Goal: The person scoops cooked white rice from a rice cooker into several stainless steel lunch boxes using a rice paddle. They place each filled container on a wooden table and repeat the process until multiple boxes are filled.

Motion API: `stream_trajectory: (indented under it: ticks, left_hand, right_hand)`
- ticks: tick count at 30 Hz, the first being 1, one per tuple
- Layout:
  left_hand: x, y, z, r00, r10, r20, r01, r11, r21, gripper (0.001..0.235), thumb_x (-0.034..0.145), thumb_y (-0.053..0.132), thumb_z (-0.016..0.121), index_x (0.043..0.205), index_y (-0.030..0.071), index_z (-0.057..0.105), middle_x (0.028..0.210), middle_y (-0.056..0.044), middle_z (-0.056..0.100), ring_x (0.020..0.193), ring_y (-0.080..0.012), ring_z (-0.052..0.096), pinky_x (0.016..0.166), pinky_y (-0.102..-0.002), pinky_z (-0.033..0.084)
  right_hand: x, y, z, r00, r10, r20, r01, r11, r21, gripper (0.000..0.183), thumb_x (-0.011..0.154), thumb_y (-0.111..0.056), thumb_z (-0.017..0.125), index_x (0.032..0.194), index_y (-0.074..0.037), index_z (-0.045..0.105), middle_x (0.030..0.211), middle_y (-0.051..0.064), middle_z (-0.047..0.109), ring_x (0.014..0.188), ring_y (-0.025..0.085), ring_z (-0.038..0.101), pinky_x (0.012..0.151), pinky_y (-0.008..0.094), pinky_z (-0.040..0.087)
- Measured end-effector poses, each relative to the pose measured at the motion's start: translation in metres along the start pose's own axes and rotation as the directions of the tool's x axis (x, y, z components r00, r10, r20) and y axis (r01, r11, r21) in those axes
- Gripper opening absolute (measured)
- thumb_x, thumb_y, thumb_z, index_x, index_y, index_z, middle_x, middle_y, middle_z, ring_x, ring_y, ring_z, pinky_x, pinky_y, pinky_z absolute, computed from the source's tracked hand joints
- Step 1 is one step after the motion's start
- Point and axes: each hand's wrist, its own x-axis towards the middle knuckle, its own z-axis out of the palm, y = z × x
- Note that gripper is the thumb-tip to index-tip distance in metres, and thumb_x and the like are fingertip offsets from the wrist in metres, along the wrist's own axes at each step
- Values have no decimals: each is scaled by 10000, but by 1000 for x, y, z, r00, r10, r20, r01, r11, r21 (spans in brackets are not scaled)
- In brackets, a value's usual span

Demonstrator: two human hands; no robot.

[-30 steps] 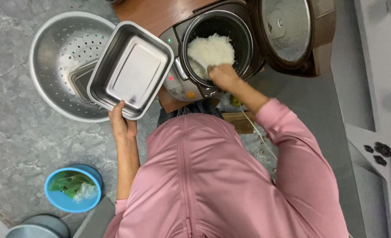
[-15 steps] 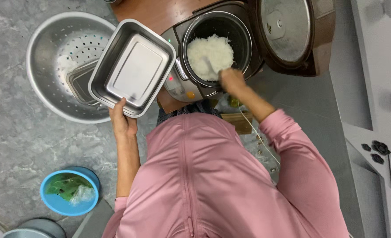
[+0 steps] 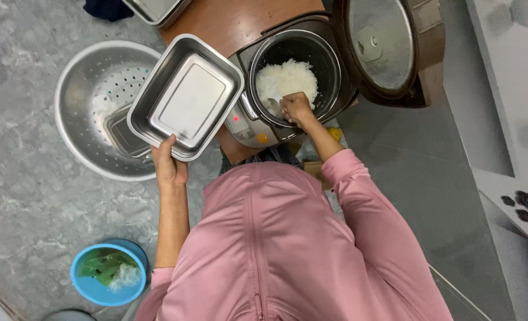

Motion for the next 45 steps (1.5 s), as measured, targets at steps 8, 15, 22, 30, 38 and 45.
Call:
stream_trajectory:
  ticks: [8, 15, 22, 30, 38, 45]
  left_hand:
    - [2, -1, 21, 1000, -16, 19, 15, 998, 54, 718, 859, 40, 668, 1513, 150, 394, 1424, -74, 531, 1317, -260, 561, 1046, -461, 552]
    - [7, -11, 22, 999, 32, -11, -30, 991, 133, 744, 865, 38, 677, 1517, 136, 332, 1387, -110, 531, 1270, -280, 586, 999, -457, 562]
    - [23, -36, 46, 996, 87, -22, -76, 946, 315, 833, 808, 90, 709, 1498, 140, 246, 1374, -158, 478, 1264, -296, 550, 1023, -478, 558]
    - [9, -56, 87, 991, 15, 134, -69, 911, 406, 862, 832, 119, 711, 1546, 68, 231, 1406, -194, 497, 1288, -300, 552, 1058, -421, 515]
    - [4, -72, 85, 985, -34, 168, -16, 958, 287, 851, 842, 100, 701, 1552, 61, 233, 1430, -187, 484, 1308, -286, 529, 1083, -417, 490]
    - [-2, -71, 81, 980, 55, 192, -109, 952, 285, 924, 827, 88, 699, 1591, 65, 180, 1485, -171, 446, 1371, -289, 475, 1153, -401, 409]
  right_hand:
    - [10, 3, -22, 988, 117, 103, -147, 921, 361, 233, 982, -90, 637, 1116, 96, 678, 699, 98, 659, 450, 93, 463, 355, 259, 357]
    - [-57, -24, -67, 994, -57, 90, 33, 967, 252, 284, 1003, -101, 614, 1237, 44, 686, 682, 38, 613, 459, 66, 458, 361, 232, 332]
    - [-147, -78, -104, 959, -283, -21, 282, 943, 177, 319, 1006, -93, 633, 1291, 41, 679, 694, 18, 615, 482, 50, 475, 385, 212, 326]
    - [-170, -131, -81, 799, -602, 4, 577, 764, -287, 322, 1010, -102, 677, 1322, -23, 689, 750, 11, 692, 586, 67, 600, 495, 254, 464]
    - [-180, -154, -50, 554, -817, 162, 512, 181, -840, 204, 956, -130, 706, 1154, -79, 698, 807, 136, 699, 649, 348, 680, 539, 457, 527]
    - [-214, -155, -55, 584, -778, 230, 496, 118, -860, 254, 956, -139, 703, 1192, -49, 685, 760, 137, 689, 567, 305, 675, 450, 430, 512]
